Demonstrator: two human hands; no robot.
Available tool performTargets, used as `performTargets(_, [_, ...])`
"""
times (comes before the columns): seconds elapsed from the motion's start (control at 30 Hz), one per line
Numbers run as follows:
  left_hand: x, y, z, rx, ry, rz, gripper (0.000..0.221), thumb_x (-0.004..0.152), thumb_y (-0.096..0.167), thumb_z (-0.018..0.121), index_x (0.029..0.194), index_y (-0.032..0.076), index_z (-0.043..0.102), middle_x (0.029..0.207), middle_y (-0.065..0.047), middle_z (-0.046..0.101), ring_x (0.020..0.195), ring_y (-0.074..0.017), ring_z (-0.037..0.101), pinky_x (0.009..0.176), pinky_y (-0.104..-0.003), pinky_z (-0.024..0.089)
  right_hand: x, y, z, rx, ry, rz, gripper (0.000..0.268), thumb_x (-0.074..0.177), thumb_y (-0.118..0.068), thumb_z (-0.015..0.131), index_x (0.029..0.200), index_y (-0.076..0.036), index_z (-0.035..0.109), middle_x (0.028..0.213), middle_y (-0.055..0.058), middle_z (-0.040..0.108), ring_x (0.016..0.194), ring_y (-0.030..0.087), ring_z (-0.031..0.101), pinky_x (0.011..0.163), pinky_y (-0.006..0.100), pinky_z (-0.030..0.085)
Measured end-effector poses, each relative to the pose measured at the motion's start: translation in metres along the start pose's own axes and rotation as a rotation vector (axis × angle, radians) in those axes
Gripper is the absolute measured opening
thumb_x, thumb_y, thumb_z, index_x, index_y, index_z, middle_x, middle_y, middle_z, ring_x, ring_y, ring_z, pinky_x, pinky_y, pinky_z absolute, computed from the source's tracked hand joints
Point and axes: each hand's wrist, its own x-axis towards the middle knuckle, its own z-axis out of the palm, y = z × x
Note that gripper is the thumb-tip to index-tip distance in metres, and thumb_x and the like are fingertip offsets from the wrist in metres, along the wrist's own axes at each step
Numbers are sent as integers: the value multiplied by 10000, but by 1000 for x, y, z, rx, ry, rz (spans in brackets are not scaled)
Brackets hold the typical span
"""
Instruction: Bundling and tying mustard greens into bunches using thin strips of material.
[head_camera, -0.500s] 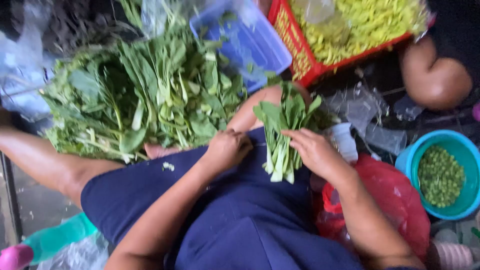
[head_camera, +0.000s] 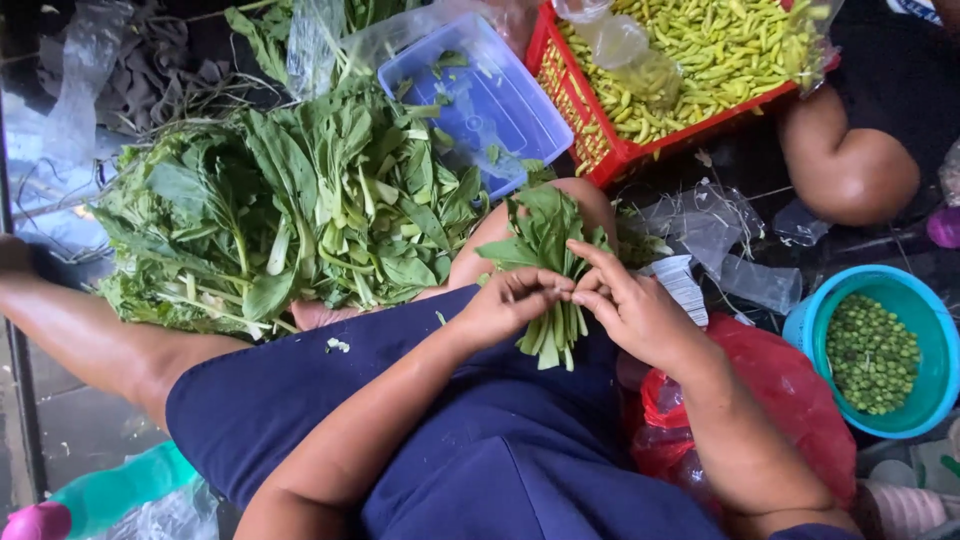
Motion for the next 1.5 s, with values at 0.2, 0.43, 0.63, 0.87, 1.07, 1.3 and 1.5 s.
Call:
performTargets(0.2, [5, -18, -4, 340, -27, 141, 166, 910, 96, 782, 1070, 53, 796, 957, -126, 759, 914, -225, 717, 882, -362, 546, 6, -24, -4, -108, 36, -130, 503, 949, -143, 668, 1441, -149, 569, 869, 47, 784, 744, 272, 738, 680, 422, 600])
performTargets(0.43, [7, -22, -6, 368, 8, 188, 136, 920, 141, 786, 1045, 100, 818, 945, -116, 764, 918, -249, 722, 873, -361, 554, 9, 15, -7, 181, 121, -60, 301, 988, -130, 637, 1284, -129, 695, 841, 0, 795, 685, 130, 717, 654, 289, 600])
performTargets(0.63, [10, -10, -5, 440, 9, 207, 106, 901, 129, 789, 995, 85, 813, 907, -142, 760, 872, -324, 720, 847, -404, 555, 13, 29, -2, 31, 68, -150, 252, 935, -237, 725, 1145, -106, 771, 1162, 75, 716, 928, 278, 691, 844, 420, 562])
performTargets(0.87, [10, -16, -5, 413, 51, 120, 109, 929, 155, 767, 1015, 93, 795, 904, -119, 777, 888, -260, 727, 865, -382, 552, 0, 46, 15, 105, 55, 64, 126, 881, -245, 776, 967, -153, 792, 808, 0, 751, 737, 170, 649, 728, 333, 551])
performTargets(1.07, [9, 9, 2, 580, 60, 183, 61, 922, 153, 758, 968, 113, 759, 864, -100, 762, 861, -304, 724, 831, -396, 554, -3, 52, 40, 392, -74, 251, 455, 864, -83, 759, 1286, -167, 610, 775, 12, 759, 643, 94, 621, 629, 256, 514])
performTargets(1.3, [-1, 55, 12, 920, 7, 429, 64, 895, 162, 754, 942, 181, 714, 858, -38, 723, 876, -282, 693, 809, -386, 530, 3, 41, 48, -266, 82, 317, 102, 877, -321, 724, 950, -300, 655, 824, -85, 740, 846, 201, 743, 728, 379, 593])
performTargets(1.5, [-11, 23, 7, 772, 54, 367, 84, 906, 111, 745, 929, 189, 766, 1146, -11, 752, 935, -309, 736, 833, -387, 589, -1, 50, 65, 96, 203, 159, 103, 894, -196, 757, 928, -124, 692, 952, 58, 680, 998, 268, 684, 849, 382, 549])
